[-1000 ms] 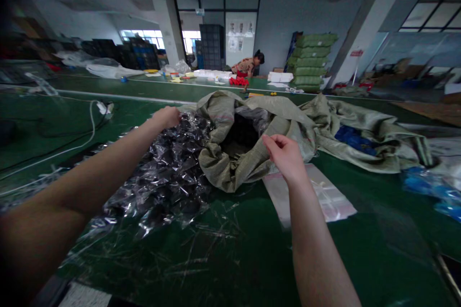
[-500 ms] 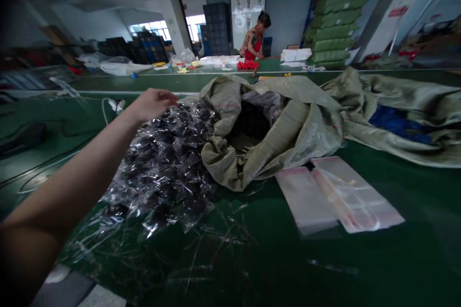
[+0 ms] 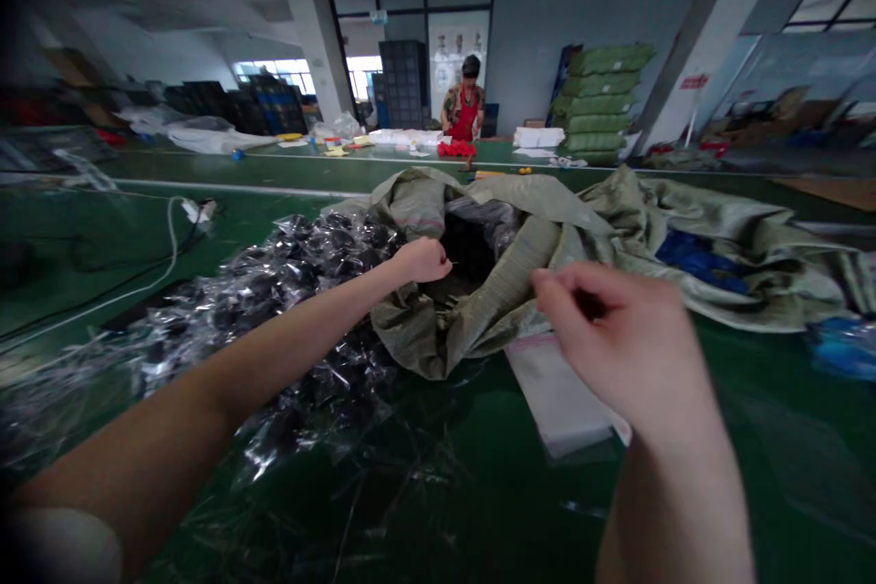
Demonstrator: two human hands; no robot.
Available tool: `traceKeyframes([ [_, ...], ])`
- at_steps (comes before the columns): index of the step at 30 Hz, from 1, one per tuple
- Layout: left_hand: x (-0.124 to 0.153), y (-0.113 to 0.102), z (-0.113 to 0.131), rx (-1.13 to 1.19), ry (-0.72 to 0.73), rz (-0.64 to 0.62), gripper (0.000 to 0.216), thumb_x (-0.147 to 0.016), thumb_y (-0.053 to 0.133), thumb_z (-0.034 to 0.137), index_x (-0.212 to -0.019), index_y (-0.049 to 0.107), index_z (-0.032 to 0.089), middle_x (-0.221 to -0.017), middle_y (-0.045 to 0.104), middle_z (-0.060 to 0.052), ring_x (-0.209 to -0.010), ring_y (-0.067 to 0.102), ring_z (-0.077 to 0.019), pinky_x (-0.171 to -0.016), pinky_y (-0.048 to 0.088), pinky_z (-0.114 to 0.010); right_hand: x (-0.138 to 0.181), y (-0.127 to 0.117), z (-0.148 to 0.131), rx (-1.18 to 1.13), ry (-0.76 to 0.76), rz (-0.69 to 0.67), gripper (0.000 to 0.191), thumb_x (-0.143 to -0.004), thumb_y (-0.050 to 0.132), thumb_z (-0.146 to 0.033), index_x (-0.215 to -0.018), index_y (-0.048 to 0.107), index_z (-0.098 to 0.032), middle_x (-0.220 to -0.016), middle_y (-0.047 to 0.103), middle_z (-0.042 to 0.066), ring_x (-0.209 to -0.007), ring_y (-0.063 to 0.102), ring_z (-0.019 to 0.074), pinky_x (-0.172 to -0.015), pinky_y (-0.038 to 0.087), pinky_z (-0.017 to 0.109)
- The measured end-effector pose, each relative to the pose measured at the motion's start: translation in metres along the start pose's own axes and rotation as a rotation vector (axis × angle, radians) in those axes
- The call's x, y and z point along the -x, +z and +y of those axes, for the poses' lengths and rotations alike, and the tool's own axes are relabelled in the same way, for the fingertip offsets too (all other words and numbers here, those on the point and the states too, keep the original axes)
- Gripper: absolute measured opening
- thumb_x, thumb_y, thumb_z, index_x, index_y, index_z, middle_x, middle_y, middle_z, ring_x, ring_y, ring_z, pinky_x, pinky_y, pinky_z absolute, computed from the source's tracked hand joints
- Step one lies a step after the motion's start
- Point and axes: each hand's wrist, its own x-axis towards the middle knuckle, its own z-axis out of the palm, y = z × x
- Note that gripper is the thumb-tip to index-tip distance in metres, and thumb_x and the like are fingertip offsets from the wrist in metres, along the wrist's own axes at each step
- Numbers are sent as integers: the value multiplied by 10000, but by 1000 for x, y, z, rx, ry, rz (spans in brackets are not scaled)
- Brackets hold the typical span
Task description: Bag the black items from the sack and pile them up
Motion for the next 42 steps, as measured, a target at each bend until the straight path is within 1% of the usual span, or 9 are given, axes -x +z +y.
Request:
traceKeyframes([
  [6, -56, 46, 23, -15, -57, -88, 384, -822, 612, 260, -1155, 690, 87, -1147, 680, -241, -1066, 667, -334, -884, 531, -404, 7, 53, 54, 414, 267, -577, 314, -835, 649, -449, -800, 721, -145, -772, 726, 103, -715, 660, 224, -633, 425, 305],
  [11, -62, 60, 19, -19, -46, -63, 344, -837, 629, 307, -1113, 708, 119, -1155, 678, -227, -1134, 635, -334, -942, 501, -411, 63, 76, 77, 652, 284, -713, 398, -813, 693, -433, -954, 726, -63, -975, 717, 213, -1003, 661, 329, -933, 429, 394],
  [16, -58, 65, 22, 16, -50, -48, 361, -787, 686, 337, -1082, 717, 132, -1144, 686, -220, -1093, 651, -336, -894, 511, -375, 85, 80, 68, 661, 338, -687, 320, -894, 564, -341, -1016, 715, -87, -1028, 704, 205, -985, 671, 316, -823, 488, 363],
  [20, -48, 45, 28, 67, -50, 14, 438, -826, 616, 429, -1124, 689, 116, -1125, 691, -214, -1006, 675, -317, -779, 510, -336, 88, 84, 65, 652, 345, -655, 297, -908, 479, -226, -956, 732, -80, -973, 717, 221, -911, 697, 320, -765, 504, 372],
  [26, 25, 1, 23, 307, 290, 91, 588, -781, 528, 708, -743, 691, 144, -654, 666, -50, -601, 580, -160, -532, 360, -250, 87, 87, 67, 664, 402, -589, 263, -911, 492, -178, -949, 733, -79, -949, 726, 224, -910, 707, 321, -767, 501, 371],
  [31, 61, 18, 12, 294, 127, 45, 510, -783, 576, 654, -733, 689, 159, -767, 715, -111, -674, 635, -197, -553, 384, -257, 80, 86, 66, 638, 477, -473, 318, -916, 572, -389, -885, 729, -114, -909, 730, 192, -904, 699, 305, -762, 491, 355],
  [34, 55, 31, 11, 274, 17, -51, 439, -727, 681, 572, -823, 718, 145, -891, 734, -154, -801, 683, -236, -612, 434, -253, 76, 76, 66, 591, 533, -371, 326, -941, 531, -394, -842, 723, -150, -879, 739, 147, -886, 699, 258, -765, 480, 321],
  [37, 58, 31, 13, 294, 10, -32, 442, -769, 637, 568, -813, 716, 135, -875, 729, -171, -826, 687, -251, -652, 447, -266, 73, 58, 61, 522, 539, -189, 271, -922, 557, -353, -823, 715, -156, -864, 747, 129, -860, 705, 247, -772, 489, 321],
  [42, 99, 32, 16, 657, 141, -10, 669, -927, 266, 641, -548, 573, 182, -513, 580, -68, -542, 588, -185, -543, 400, -282, 75, 50, 25, 134, 214, 180, 183, -882, 580, -322, -869, 687, -175, -924, 753, 91, -831, 713, 208, -799, 548, 322],
])
